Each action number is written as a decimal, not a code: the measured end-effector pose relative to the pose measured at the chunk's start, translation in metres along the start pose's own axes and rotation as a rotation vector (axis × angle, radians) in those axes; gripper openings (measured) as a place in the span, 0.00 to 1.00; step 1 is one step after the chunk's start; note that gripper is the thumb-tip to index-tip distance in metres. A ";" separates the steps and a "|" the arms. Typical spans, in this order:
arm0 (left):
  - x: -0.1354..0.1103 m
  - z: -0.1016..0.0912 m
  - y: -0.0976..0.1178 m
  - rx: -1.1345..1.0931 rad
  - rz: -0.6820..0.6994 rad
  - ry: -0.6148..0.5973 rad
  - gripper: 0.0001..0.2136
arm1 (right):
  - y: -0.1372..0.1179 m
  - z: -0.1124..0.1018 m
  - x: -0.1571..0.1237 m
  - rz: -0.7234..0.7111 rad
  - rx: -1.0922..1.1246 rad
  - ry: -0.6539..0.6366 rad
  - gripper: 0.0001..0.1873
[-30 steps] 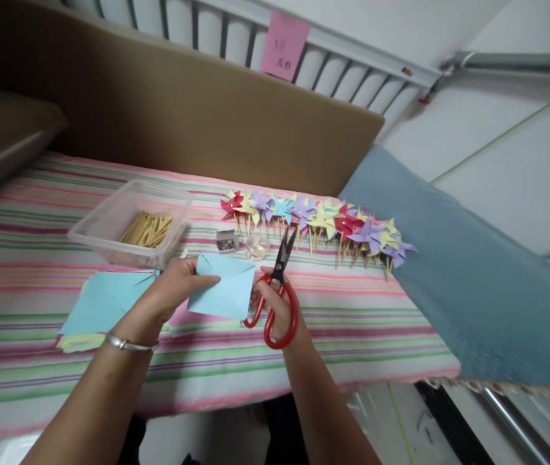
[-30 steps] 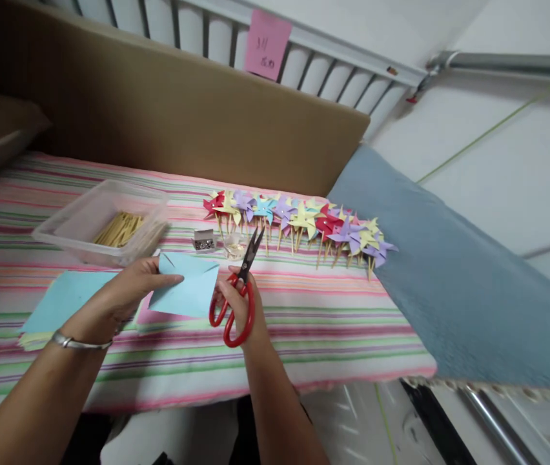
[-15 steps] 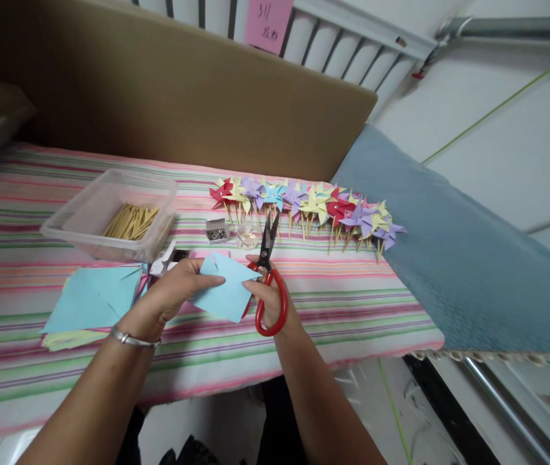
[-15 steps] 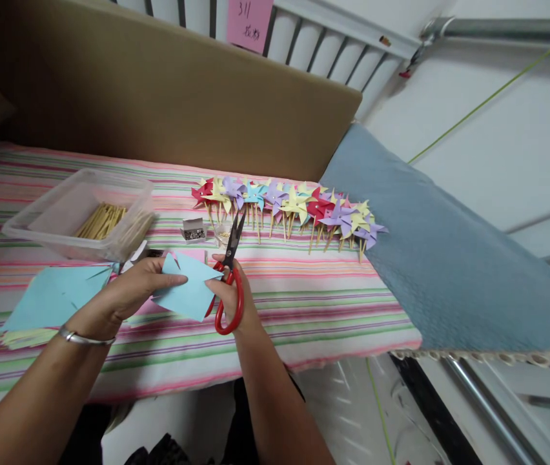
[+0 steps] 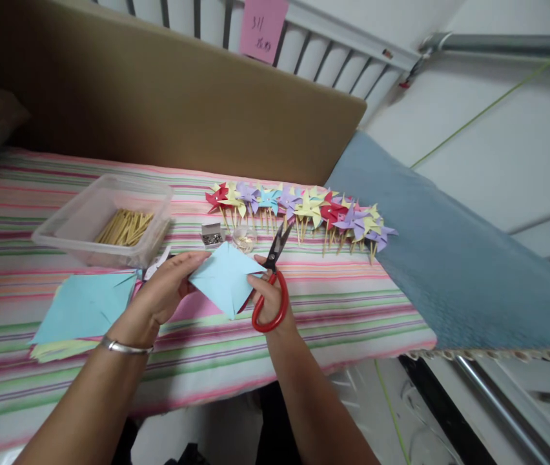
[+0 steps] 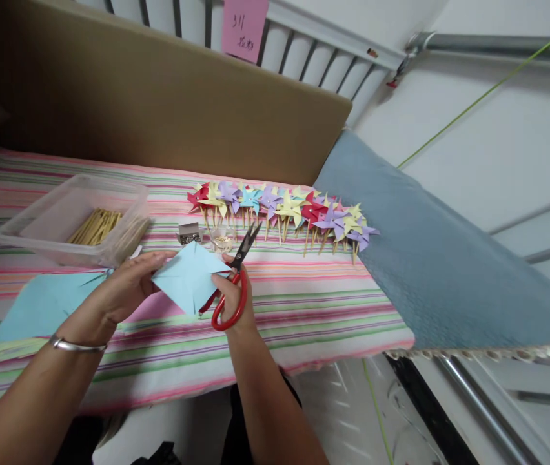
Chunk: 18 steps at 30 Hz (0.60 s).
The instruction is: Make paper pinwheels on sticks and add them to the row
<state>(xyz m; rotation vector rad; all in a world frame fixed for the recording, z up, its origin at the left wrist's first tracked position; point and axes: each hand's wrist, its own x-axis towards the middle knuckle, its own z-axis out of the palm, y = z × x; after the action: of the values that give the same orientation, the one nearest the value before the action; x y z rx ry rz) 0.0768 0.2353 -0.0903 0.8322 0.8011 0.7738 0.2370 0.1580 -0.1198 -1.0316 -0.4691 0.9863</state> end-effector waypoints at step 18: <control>0.003 0.011 -0.012 -0.087 0.209 0.292 0.19 | 0.012 0.014 -0.015 -0.035 -0.188 -0.083 0.22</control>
<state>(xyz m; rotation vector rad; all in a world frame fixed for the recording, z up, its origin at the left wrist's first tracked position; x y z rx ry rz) 0.0902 0.2285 -0.0968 0.7413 0.9407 1.1257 0.2136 0.1538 -0.1216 -1.1498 -0.6562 0.9697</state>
